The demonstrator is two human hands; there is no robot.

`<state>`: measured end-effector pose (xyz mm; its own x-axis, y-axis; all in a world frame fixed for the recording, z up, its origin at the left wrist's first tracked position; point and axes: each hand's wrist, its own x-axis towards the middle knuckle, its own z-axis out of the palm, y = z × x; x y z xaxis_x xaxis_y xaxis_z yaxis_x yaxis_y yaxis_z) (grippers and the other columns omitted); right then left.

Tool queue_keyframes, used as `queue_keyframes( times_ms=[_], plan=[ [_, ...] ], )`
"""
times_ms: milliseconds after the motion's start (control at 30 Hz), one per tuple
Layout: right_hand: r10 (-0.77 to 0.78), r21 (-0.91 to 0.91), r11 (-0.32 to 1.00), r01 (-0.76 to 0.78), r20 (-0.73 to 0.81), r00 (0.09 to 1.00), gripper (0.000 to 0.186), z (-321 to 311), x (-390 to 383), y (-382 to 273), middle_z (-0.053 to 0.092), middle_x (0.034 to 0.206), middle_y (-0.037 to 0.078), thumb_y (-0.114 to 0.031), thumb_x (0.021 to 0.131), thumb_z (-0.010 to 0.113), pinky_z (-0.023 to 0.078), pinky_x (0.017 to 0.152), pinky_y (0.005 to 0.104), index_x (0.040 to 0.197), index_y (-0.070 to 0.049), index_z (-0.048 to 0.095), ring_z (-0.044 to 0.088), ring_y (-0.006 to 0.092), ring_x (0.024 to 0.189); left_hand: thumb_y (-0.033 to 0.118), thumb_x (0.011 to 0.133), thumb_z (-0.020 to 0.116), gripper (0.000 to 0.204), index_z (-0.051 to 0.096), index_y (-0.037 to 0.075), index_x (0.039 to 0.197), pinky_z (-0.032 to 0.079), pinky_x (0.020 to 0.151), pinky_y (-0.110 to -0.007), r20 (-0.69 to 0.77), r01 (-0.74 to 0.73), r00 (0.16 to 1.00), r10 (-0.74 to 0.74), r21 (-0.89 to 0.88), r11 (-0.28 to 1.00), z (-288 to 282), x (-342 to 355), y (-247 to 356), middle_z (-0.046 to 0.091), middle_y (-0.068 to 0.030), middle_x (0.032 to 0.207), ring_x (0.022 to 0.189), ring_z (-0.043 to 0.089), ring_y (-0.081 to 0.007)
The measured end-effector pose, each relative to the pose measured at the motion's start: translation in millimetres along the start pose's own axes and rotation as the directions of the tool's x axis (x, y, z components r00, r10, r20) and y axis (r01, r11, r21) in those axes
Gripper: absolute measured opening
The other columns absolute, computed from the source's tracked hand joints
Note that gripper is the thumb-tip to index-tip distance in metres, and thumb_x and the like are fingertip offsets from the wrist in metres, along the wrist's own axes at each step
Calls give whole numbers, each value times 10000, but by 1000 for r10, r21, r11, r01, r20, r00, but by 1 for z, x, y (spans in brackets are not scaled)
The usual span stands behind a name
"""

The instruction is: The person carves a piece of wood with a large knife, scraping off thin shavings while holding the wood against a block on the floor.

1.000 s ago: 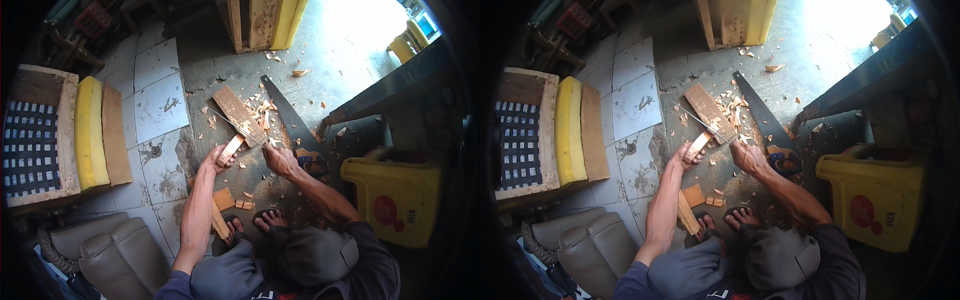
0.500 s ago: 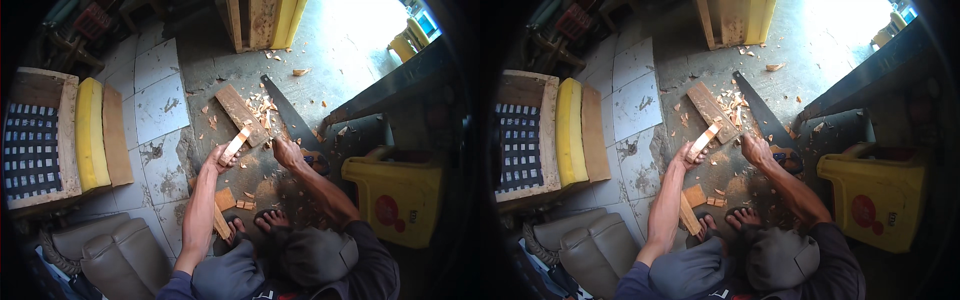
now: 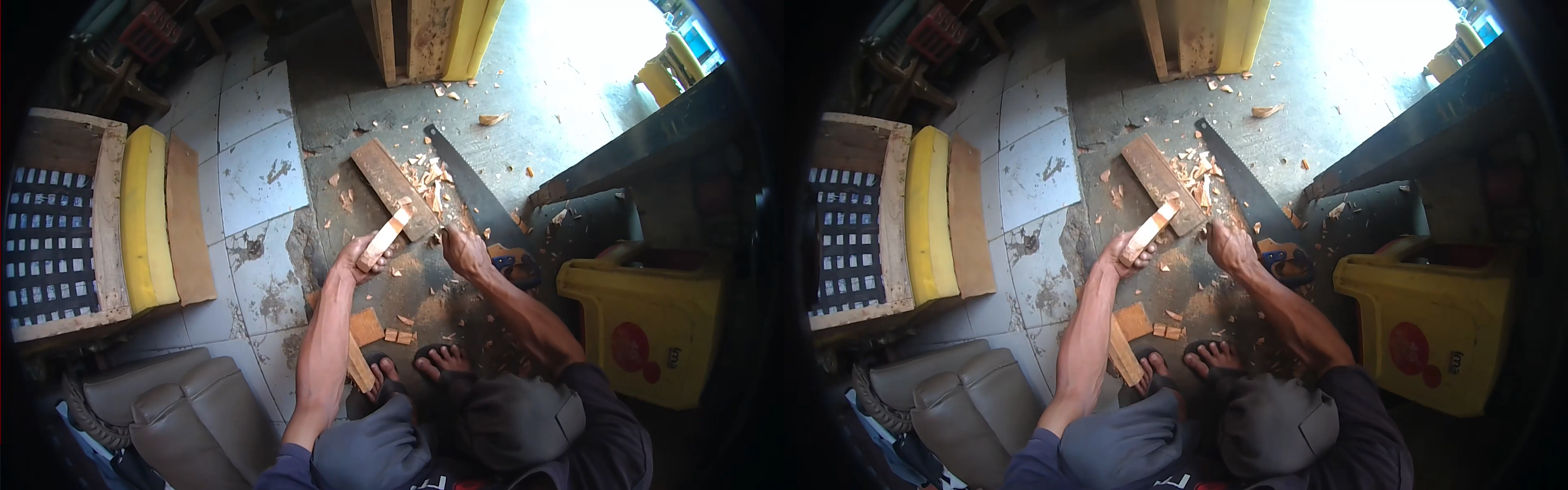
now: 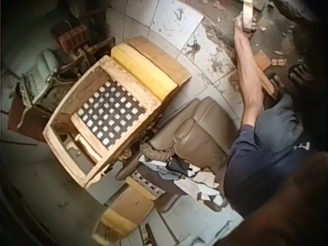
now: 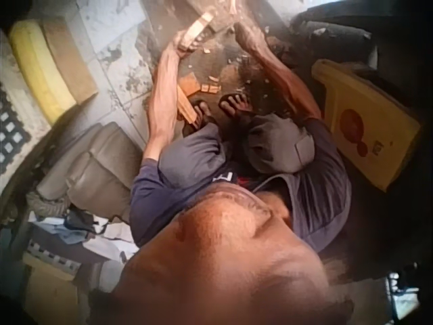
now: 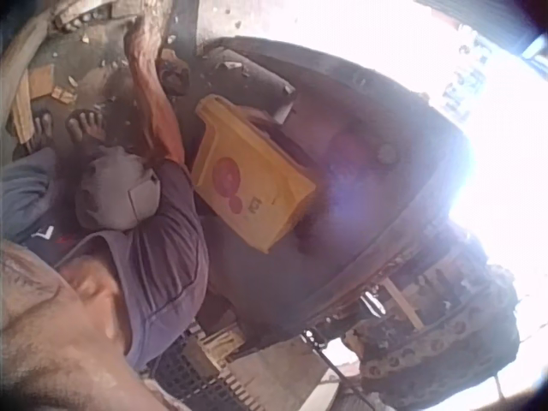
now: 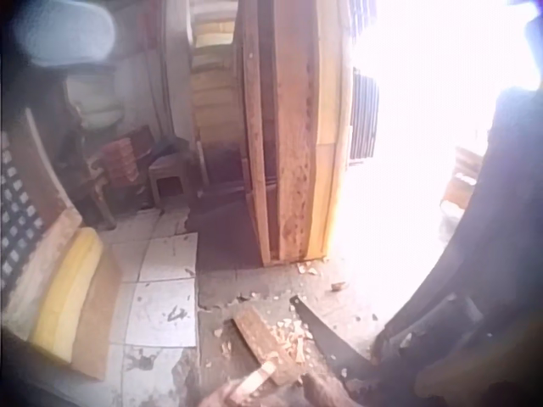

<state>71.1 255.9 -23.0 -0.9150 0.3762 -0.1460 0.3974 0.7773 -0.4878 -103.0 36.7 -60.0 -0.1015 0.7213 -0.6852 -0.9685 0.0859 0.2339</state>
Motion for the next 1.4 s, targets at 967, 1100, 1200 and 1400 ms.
queue_keyframes(
  times_ms=[967,1100,1200,1400],
  plan=[
    [-3,-35,999,2,-24,1000,205,6,-6,10,673,800,252,-254,1022,505,534,616,571,1068,-65,568,672,464,706,376,1070,480,373,565,30,1181,469,424,-259,56,12,998,-11,-4,1000,-10,3,-8,625,-111,808,567,589,-160],
    [49,52,998,-43,-118,992,243,0,0,-12,684,850,259,-293,1023,509,536,650,575,1150,-95,571,680,467,743,368,1081,448,391,548,16,1218,513,478,-274,71,-123,989,130,-102,987,-14,-10,-12,630,-133,856,619,604,-189],
    [161,9,987,-161,-123,979,417,5,6,3,694,980,258,-336,1014,520,542,723,569,1355,-96,521,692,470,816,357,1038,537,531,457,-40,1382,588,645,-342,353,-120,898,262,-376,919,-8,-33,-39,622,-212,1097,814,623,-220],
    [47,-193,976,-100,-262,964,658,7,0,-9,542,1309,236,-344,929,643,448,961,543,1475,-59,414,542,416,1211,725,928,500,933,435,-52,1440,546,890,-477,376,-438,815,442,-100,893,50,-96,-43,612,-215,1183,819,637,-217]
  ],
)
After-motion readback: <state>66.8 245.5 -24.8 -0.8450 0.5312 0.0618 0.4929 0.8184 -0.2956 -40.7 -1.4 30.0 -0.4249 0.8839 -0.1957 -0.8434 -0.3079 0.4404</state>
